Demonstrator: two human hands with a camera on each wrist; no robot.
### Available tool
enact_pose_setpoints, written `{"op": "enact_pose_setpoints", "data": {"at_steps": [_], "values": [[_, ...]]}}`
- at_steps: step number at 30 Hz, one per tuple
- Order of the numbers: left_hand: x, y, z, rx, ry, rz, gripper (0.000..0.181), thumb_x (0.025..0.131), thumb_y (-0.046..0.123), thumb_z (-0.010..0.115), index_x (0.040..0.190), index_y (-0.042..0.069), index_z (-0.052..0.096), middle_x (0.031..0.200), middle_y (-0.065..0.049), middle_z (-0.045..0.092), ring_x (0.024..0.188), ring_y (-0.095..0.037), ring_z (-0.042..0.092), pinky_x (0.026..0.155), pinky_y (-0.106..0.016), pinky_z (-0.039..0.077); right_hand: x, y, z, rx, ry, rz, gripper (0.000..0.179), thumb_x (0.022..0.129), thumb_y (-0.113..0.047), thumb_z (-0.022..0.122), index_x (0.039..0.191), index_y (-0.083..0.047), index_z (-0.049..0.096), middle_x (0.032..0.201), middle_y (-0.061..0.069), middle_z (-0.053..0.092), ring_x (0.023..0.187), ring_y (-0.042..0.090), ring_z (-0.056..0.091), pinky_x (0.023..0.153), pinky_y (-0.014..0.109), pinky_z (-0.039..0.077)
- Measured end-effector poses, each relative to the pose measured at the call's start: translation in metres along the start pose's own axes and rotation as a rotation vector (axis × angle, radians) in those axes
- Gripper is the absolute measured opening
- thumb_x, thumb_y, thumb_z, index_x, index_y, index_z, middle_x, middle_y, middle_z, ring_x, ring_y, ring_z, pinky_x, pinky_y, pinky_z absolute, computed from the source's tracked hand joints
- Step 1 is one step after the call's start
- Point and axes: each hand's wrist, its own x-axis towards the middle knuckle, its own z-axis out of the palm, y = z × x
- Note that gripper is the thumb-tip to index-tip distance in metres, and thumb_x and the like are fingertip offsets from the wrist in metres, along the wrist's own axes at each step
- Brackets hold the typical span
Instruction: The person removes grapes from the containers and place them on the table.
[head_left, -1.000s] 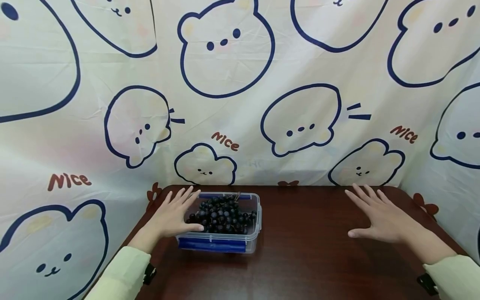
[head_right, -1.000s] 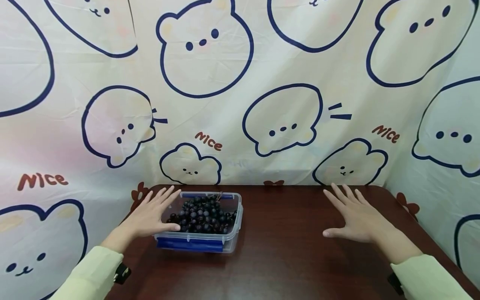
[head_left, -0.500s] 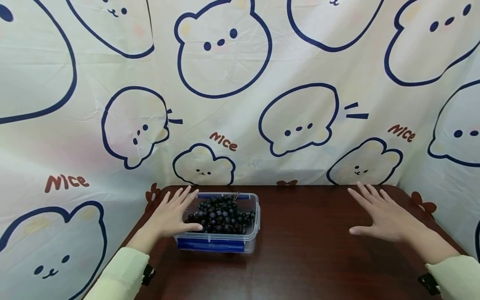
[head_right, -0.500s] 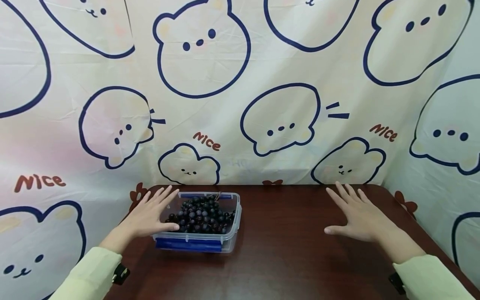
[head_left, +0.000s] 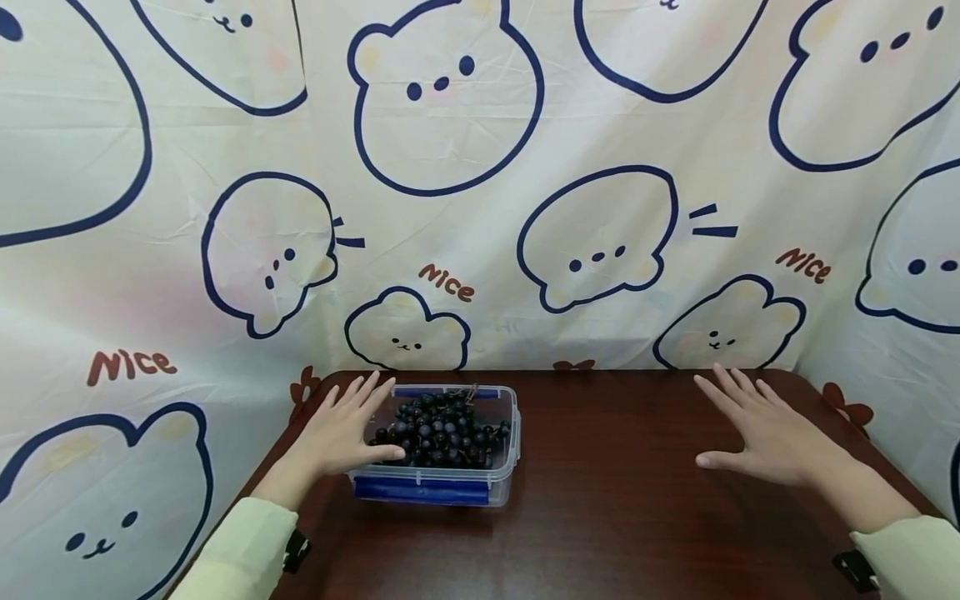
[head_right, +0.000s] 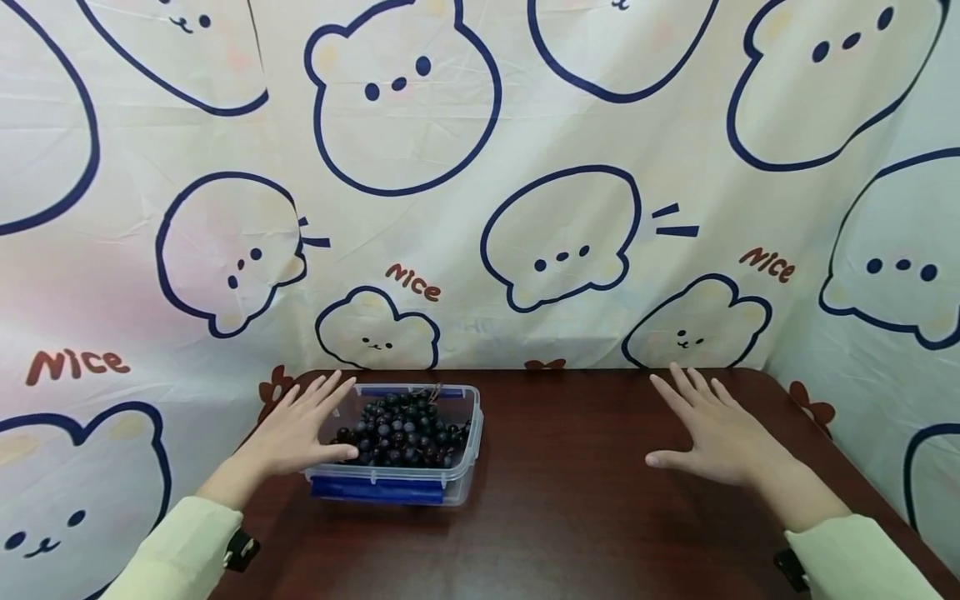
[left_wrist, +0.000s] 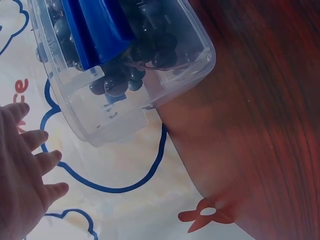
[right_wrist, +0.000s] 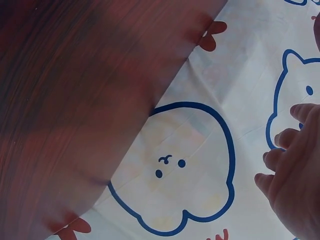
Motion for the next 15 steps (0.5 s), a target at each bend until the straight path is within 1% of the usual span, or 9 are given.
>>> {"op": "enact_pose_setpoints", "data": {"at_steps": [6, 10, 15], "values": [[-0.003, 0.0, 0.0, 0.001, 0.032, -0.002, 0.1, 0.077, 0.068, 0.065, 0.152, 0.01, 0.033, 0.155, -0.021, 0.027, 0.138, -0.045, 0.028, 0.109, -0.066, 0.017, 0.0, -0.006, -0.002, 0.015, 0.014, -0.007, 0.104, 0.081, -0.068, 0.062, 0.155, -0.007, 0.02, 0.156, 0.029, 0.014, 0.141, 0.05, 0.013, 0.114, 0.054, -0.004], [-0.004, 0.0, 0.0, -0.007, 0.025, -0.017, 0.099, 0.078, 0.067, 0.066, 0.153, 0.011, 0.032, 0.156, -0.021, 0.025, 0.138, -0.045, 0.028, 0.109, -0.065, 0.018, 0.0, -0.011, -0.003, 0.015, 0.019, -0.017, 0.104, 0.081, -0.068, 0.061, 0.155, -0.009, 0.02, 0.157, 0.027, 0.014, 0.141, 0.048, 0.013, 0.115, 0.053, -0.003], [-0.006, 0.0, 0.001, -0.012, 0.028, -0.036, 0.098, 0.078, 0.065, 0.067, 0.152, 0.011, 0.032, 0.155, -0.021, 0.027, 0.137, -0.045, 0.031, 0.108, -0.064, 0.021, 0.001, -0.017, -0.003, 0.036, 0.024, -0.04, 0.102, 0.082, -0.067, 0.062, 0.156, -0.01, 0.02, 0.157, 0.026, 0.013, 0.142, 0.048, 0.013, 0.116, 0.05, -0.004]]}}
